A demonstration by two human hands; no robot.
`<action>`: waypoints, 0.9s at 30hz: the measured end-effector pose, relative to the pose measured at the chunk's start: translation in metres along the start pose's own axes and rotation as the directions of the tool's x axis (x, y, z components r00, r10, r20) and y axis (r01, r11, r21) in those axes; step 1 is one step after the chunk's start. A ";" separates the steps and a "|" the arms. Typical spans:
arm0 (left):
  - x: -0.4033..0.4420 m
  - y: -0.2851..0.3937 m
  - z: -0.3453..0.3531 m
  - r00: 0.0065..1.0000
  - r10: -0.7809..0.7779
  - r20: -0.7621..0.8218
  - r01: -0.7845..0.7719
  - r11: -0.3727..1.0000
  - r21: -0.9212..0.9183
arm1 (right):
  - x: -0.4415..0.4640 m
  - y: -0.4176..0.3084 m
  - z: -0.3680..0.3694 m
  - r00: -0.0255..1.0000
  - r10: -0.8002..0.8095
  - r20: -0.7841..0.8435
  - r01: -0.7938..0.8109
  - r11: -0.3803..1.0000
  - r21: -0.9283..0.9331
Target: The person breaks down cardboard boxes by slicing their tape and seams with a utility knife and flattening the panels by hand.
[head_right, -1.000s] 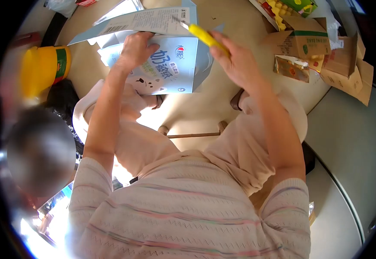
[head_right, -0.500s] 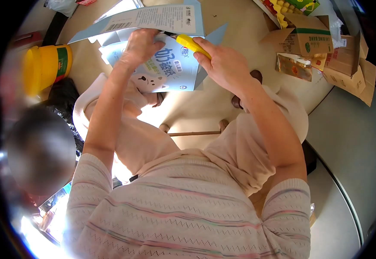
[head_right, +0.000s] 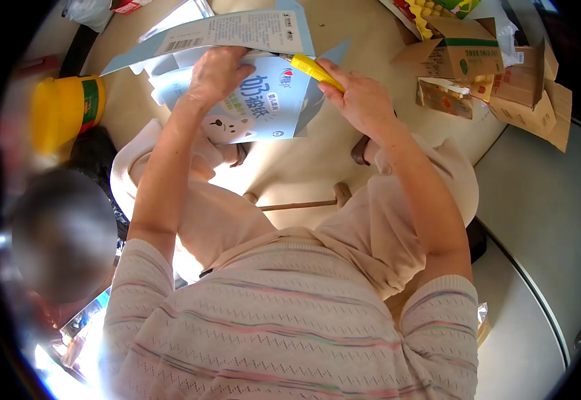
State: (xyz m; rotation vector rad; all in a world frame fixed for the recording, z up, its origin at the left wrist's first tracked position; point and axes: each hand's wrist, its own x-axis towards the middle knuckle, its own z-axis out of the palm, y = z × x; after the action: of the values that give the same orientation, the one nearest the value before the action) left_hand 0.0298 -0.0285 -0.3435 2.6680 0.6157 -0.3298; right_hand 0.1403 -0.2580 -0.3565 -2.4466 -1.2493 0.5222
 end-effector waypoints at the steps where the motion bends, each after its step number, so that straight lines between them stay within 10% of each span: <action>1: -0.001 0.001 -0.001 1.000 -0.002 0.000 0.002 1.000 0.001 | -0.002 0.002 0.000 1.000 -0.007 -0.018 0.007 1.000 -0.020; 11: -0.004 -0.003 -0.002 1.000 -0.003 -0.021 0.002 0.999 -0.033 | -0.030 0.024 -0.010 0.984 -0.062 -0.165 0.057 0.998 -0.033; 13: -0.001 -0.013 -0.009 0.999 -0.040 0.003 0.040 0.999 -0.020 | -0.042 0.081 -0.005 0.962 0.249 -0.109 -0.257 0.964 -0.065; 18: -0.004 -0.001 -0.007 0.999 0.034 0.025 -0.035 0.999 0.040 | -0.020 0.047 -0.035 0.888 0.404 -0.218 -0.256 0.829 0.497; 20: -0.008 0.016 -0.001 0.997 0.054 0.048 -0.056 0.998 0.039 | 0.001 0.013 -0.018 0.928 0.199 -0.316 -0.169 0.978 0.119; 27: -0.017 0.052 0.011 0.983 0.100 0.155 -0.122 0.983 0.137 | 0.029 -0.031 -0.007 0.993 0.095 -0.076 -0.091 0.995 0.052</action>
State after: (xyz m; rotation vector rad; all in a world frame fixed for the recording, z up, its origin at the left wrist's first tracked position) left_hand 0.0369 -0.0824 -0.3316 2.7711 0.4096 -0.5541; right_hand 0.1378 -0.2177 -0.3409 -2.4684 -1.0838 0.4706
